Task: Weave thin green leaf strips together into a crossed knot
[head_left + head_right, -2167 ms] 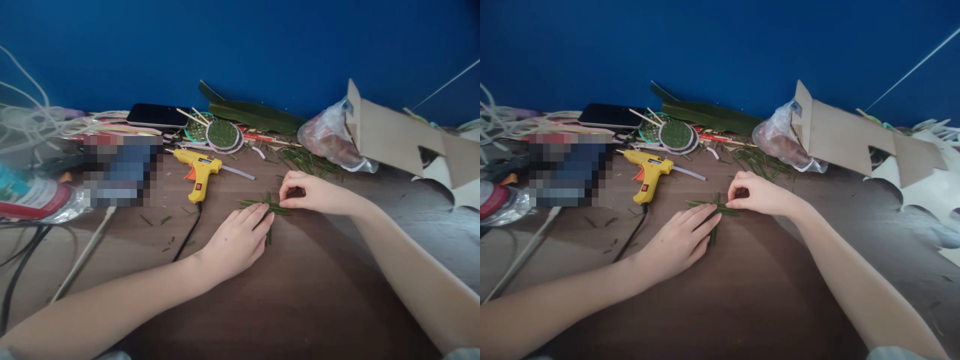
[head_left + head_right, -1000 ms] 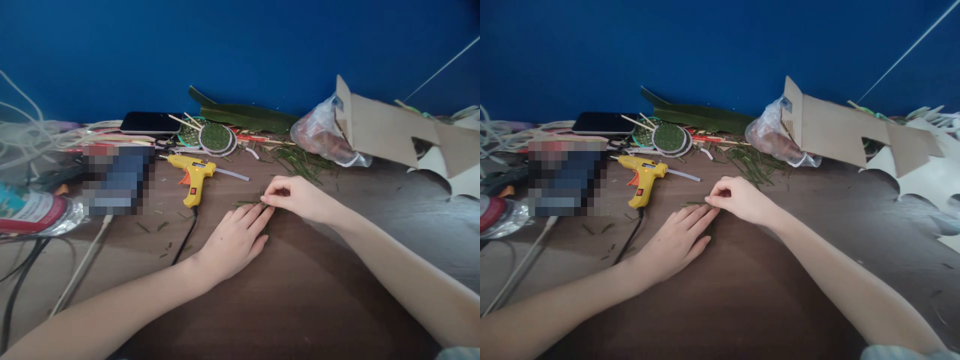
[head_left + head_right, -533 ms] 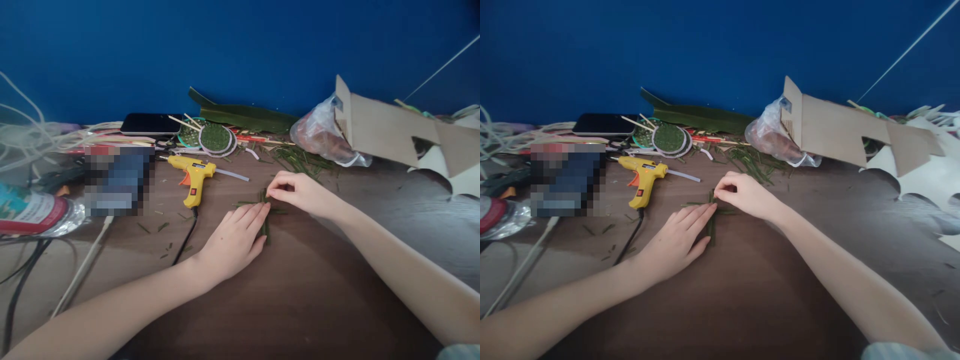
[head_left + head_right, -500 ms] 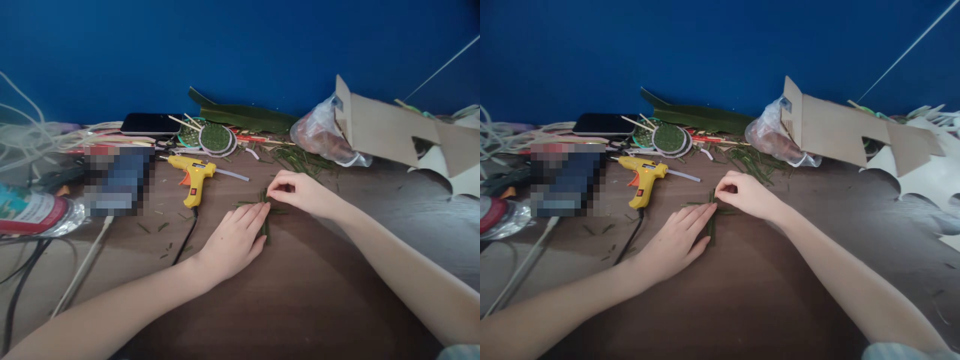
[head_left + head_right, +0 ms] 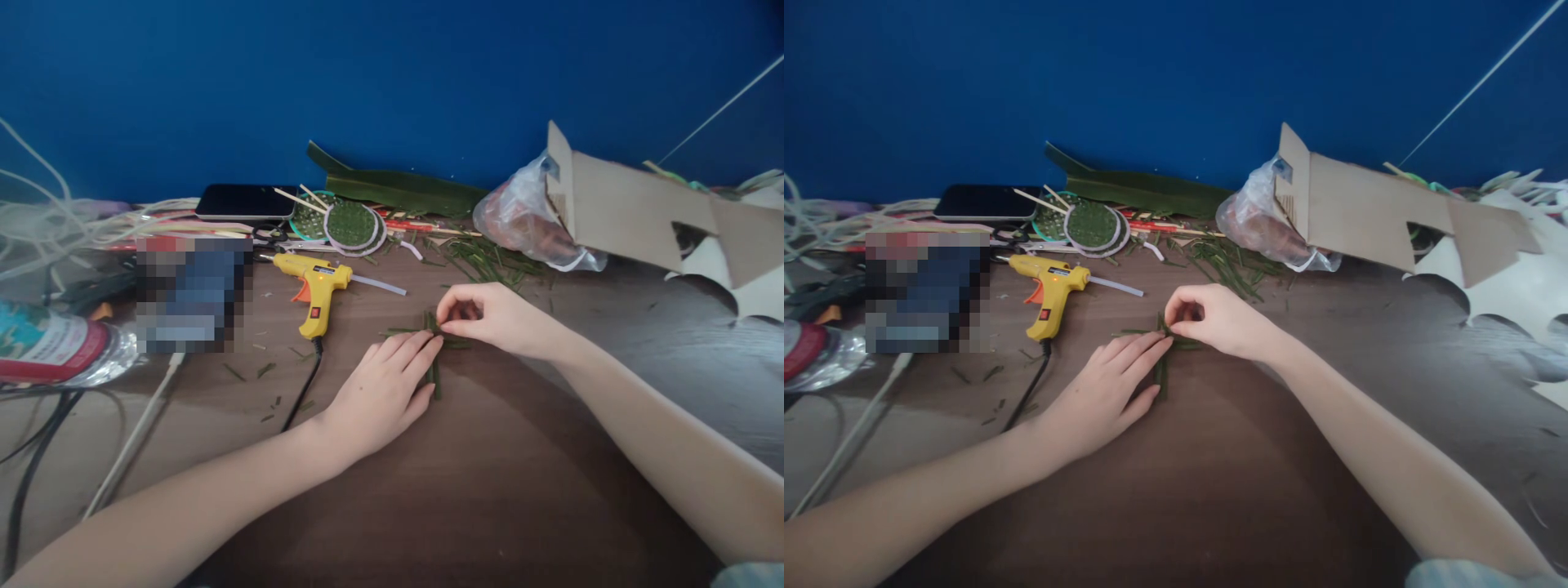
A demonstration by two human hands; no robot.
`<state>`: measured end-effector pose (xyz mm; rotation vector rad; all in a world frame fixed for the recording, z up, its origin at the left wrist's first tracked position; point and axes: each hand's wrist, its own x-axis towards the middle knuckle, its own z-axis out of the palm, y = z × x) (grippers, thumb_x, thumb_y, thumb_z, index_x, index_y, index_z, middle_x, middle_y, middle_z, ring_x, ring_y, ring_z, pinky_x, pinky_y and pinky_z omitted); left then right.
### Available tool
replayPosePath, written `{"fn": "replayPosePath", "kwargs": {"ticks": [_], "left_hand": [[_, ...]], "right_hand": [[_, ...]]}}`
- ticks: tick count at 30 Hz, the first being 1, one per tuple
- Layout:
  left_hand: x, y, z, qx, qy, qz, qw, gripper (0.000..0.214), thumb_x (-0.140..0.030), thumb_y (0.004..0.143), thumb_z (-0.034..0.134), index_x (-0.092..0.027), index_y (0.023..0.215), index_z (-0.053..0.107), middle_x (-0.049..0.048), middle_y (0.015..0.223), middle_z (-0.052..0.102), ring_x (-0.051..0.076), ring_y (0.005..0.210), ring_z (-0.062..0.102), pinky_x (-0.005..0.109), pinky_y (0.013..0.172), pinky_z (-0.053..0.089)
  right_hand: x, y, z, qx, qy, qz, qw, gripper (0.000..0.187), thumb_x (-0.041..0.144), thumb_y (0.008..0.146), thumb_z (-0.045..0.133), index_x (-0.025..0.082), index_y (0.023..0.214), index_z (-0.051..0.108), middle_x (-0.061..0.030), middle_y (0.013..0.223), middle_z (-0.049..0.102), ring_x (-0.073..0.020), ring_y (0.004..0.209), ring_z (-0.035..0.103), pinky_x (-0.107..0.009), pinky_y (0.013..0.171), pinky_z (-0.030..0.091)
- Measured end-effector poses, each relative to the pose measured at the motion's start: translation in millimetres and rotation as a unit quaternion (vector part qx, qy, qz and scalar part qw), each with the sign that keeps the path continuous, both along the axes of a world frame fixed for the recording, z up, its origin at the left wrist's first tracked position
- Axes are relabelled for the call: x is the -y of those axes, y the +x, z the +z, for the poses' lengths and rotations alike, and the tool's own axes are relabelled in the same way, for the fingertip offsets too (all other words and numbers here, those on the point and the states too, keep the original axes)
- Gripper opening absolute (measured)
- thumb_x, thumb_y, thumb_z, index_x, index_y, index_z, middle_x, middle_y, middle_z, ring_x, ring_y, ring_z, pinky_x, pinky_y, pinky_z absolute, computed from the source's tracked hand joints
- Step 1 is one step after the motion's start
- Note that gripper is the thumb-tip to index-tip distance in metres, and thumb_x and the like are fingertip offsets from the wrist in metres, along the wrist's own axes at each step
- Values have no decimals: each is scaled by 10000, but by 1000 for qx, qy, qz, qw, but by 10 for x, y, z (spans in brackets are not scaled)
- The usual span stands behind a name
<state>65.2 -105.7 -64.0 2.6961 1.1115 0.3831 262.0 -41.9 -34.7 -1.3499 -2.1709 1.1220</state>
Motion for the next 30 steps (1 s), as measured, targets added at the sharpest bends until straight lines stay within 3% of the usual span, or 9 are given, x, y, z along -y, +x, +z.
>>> {"fn": "replayPosePath", "kwargs": {"ticks": [12,22,30], "left_hand": [[3,0,-18,-3,9,-1,1000,414,-218,873,447,-160,1282,417,110,1308,461,247,1138,449,410,926,410],[10,-20,-6,-2,6,-2,1000,430,-223,868,460,-126,1283,399,111,1309,469,243,1137,450,393,917,411],[7,-1,8,-5,15,0,1000,408,-228,872,446,-109,1261,412,124,1317,472,247,1161,452,389,922,408]], "right_hand": [[55,-75,-35,-5,19,23,1000,20,190,754,559,190,750,578,28,678,549,-97,598,453,-237,571,345],[11,-40,-107,10,88,43,995,59,218,767,589,192,743,543,-6,785,528,-134,735,485,-270,670,385],[-32,39,-144,59,142,22,988,64,244,758,595,201,796,569,-40,858,530,-180,833,489,-326,752,416]]}}
